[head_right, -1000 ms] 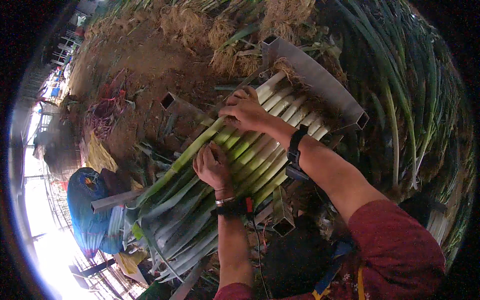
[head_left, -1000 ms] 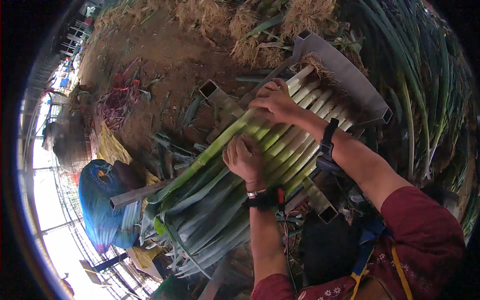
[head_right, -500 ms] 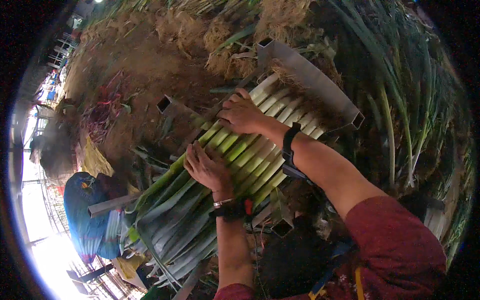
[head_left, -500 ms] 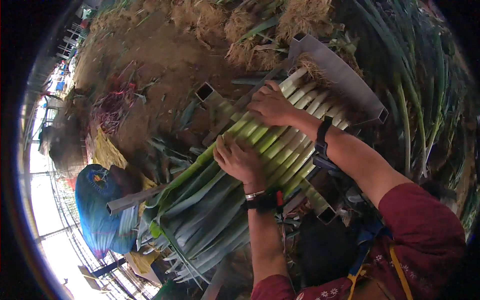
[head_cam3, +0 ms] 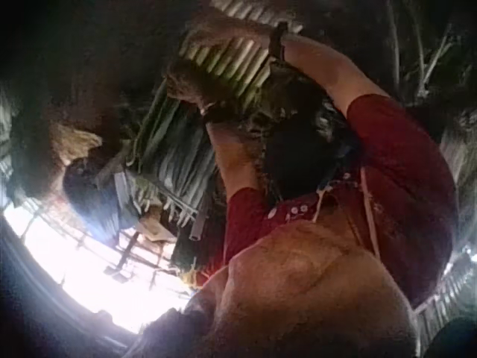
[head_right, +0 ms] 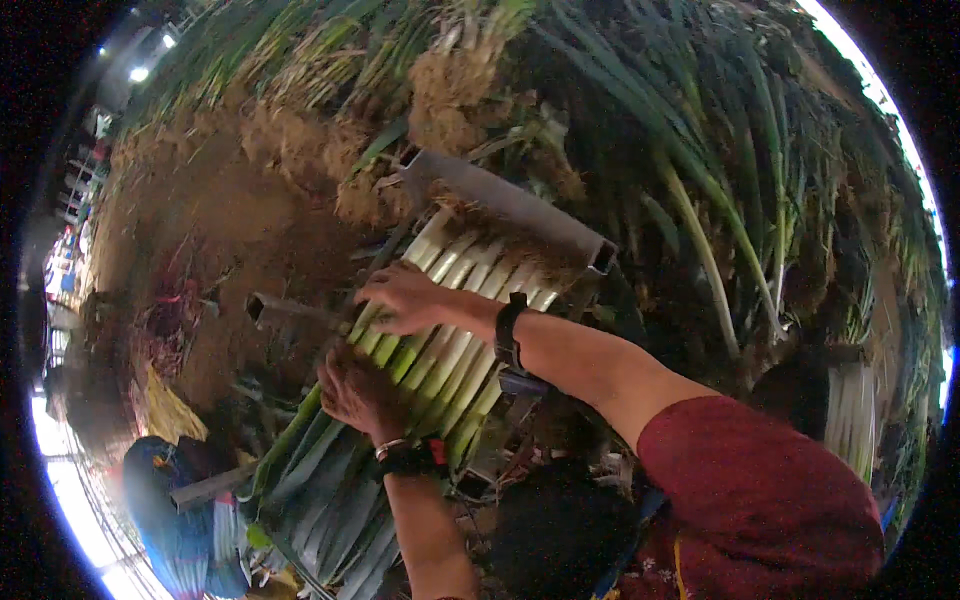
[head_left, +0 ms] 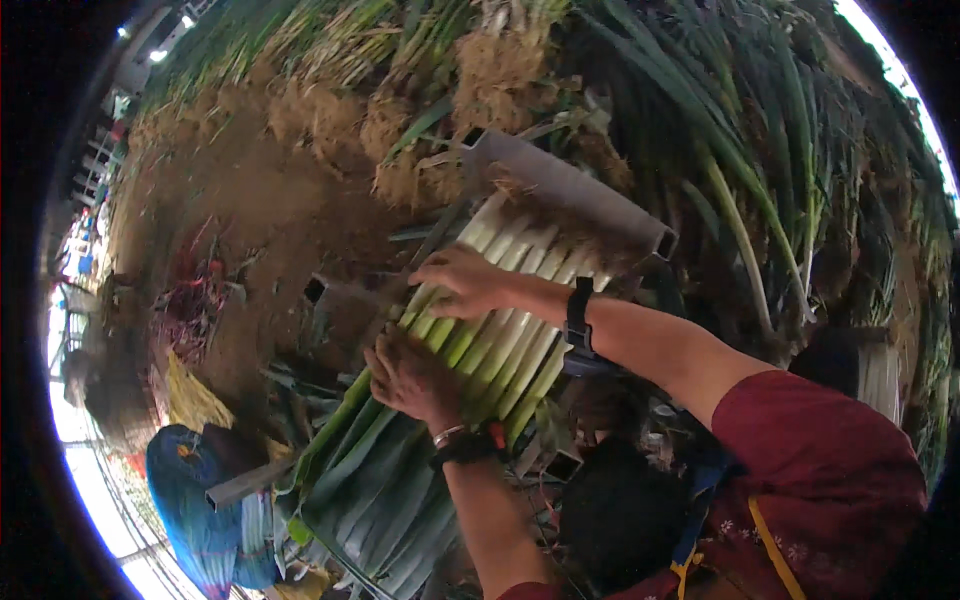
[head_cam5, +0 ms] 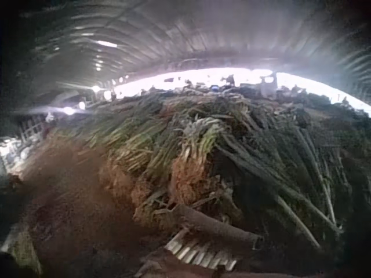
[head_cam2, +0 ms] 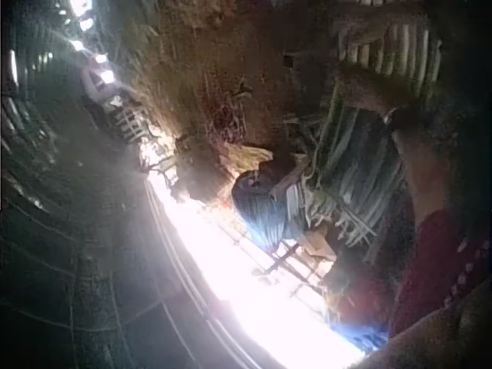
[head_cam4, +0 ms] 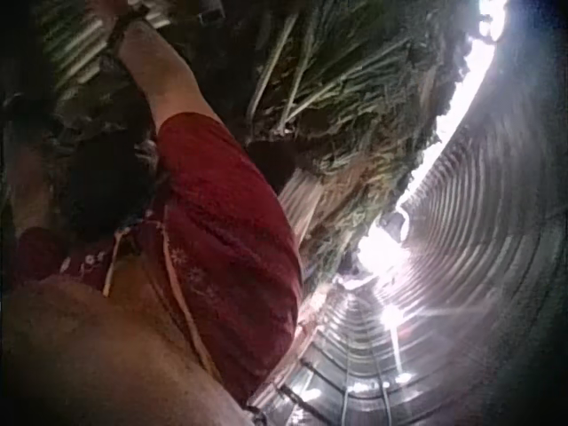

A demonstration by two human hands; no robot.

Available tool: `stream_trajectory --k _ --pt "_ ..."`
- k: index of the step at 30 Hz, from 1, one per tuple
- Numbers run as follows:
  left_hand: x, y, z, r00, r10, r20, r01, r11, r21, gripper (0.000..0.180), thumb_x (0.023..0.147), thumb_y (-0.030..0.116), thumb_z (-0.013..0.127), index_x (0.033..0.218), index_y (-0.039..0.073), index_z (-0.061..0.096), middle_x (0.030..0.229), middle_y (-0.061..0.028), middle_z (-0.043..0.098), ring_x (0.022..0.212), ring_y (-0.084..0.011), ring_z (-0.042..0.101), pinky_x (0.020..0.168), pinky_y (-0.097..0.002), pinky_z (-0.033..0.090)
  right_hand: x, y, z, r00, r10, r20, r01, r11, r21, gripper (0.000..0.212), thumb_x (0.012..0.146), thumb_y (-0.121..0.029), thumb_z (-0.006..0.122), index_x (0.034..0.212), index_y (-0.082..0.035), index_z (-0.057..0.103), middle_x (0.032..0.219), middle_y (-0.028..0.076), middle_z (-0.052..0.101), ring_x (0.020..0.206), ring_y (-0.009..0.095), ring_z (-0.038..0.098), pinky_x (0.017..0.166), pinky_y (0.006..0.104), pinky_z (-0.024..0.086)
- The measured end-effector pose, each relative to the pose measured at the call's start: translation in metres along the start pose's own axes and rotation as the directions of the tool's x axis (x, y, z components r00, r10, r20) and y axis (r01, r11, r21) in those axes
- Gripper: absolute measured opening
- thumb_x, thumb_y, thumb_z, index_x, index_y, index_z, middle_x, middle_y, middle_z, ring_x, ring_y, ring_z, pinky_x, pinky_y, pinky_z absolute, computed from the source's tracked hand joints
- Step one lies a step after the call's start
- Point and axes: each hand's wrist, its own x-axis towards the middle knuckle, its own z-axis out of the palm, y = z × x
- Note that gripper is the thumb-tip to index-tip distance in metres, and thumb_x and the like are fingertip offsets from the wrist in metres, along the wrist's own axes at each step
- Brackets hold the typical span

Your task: Clean and sort leeks by peeling outer layers and arranging them on a metal rack.

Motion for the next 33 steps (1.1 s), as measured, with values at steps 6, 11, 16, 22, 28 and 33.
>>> stream_trajectory --k 6,11,16,22,28,33 --pt "0.0 -0.008 0.008 0.998 -0.049 -0.039 0.046 0.996 -0.074 0.037 0.097 0.028 0.046 0.13 0.017 0.057 0.135 -0.0011 0.054 0.133 -0.0228 0.042 0.1 -0.0454 0.034 -0.037 -0.031 -0.052 0.993 0.117 -0.016 -0.117 0.96 -0.255 0.05 0.087 -0.032 0.065 0.133 -0.016 0.053 0.136 0.009 0.049 0.128 0.031 0.044 0.106 0.0478 0.033" --pt "-0.001 -0.009 0.017 0.996 -0.021 -0.088 0.025 0.999 0.042 0.04 0.097 0.031 0.047 0.134 0.019 0.055 0.138 0.0003 0.052 0.133 -0.0214 0.042 0.099 -0.0464 0.034 -0.065 0.01 -0.054 0.926 0.369 -0.08 -0.368 0.836 -0.407 0.058 0.097 -0.038 0.048 0.149 -0.02 0.031 0.153 0.012 0.028 0.141 0.032 0.028 0.115 0.05 0.023" --pt "-0.003 -0.02 0.019 0.997 -0.002 -0.075 0.008 0.997 0.081 0.041 0.096 0.034 0.05 0.135 0.02 0.054 0.14 0.0014 0.051 0.133 -0.0209 0.043 0.098 -0.0471 0.035 -0.074 0.012 -0.043 0.938 0.345 -0.039 -0.333 0.864 -0.377 0.062 0.1 -0.039 0.044 0.154 -0.022 0.019 0.158 0.016 0.015 0.143 0.036 0.024 0.117 0.0532 0.017" --pt "-0.004 -0.021 0.02 0.998 -0.021 -0.059 0.028 0.993 0.112 0.043 0.095 0.038 0.052 0.135 0.022 0.054 0.139 0.0017 0.051 0.132 -0.0209 0.043 0.097 -0.0473 0.035 -0.07 0.02 -0.022 0.934 0.281 -0.22 -0.326 0.921 -0.212 0.064 0.097 -0.037 0.05 0.152 -0.023 0.022 0.158 0.016 0.013 0.141 0.038 0.025 0.114 0.0556 0.021" --pt "-0.002 -0.017 0.015 0.998 -0.028 -0.062 0.031 0.998 0.06 0.044 0.094 0.042 0.053 0.134 0.022 0.055 0.138 0.002 0.052 0.131 -0.0208 0.044 0.098 -0.0477 0.035 -0.053 0.024 -0.027 0.944 0.183 -0.275 -0.285 0.872 -0.398 0.062 0.089 -0.036 0.061 0.144 -0.017 0.041 0.153 0.016 0.026 0.135 0.038 0.033 0.11 0.0547 0.026" --pt "-0.002 -0.016 0.016 0.998 -0.027 -0.056 0.032 0.997 0.075 0.043 0.095 0.042 0.053 0.133 0.022 0.056 0.137 0.0023 0.053 0.131 -0.0207 0.044 0.099 -0.0474 0.035 -0.046 0.041 -0.028 0.967 0.137 -0.215 -0.222 0.865 -0.45 0.06 0.089 -0.041 0.06 0.142 -0.017 0.045 0.152 0.015 0.028 0.134 0.037 0.035 0.108 0.0539 0.028"
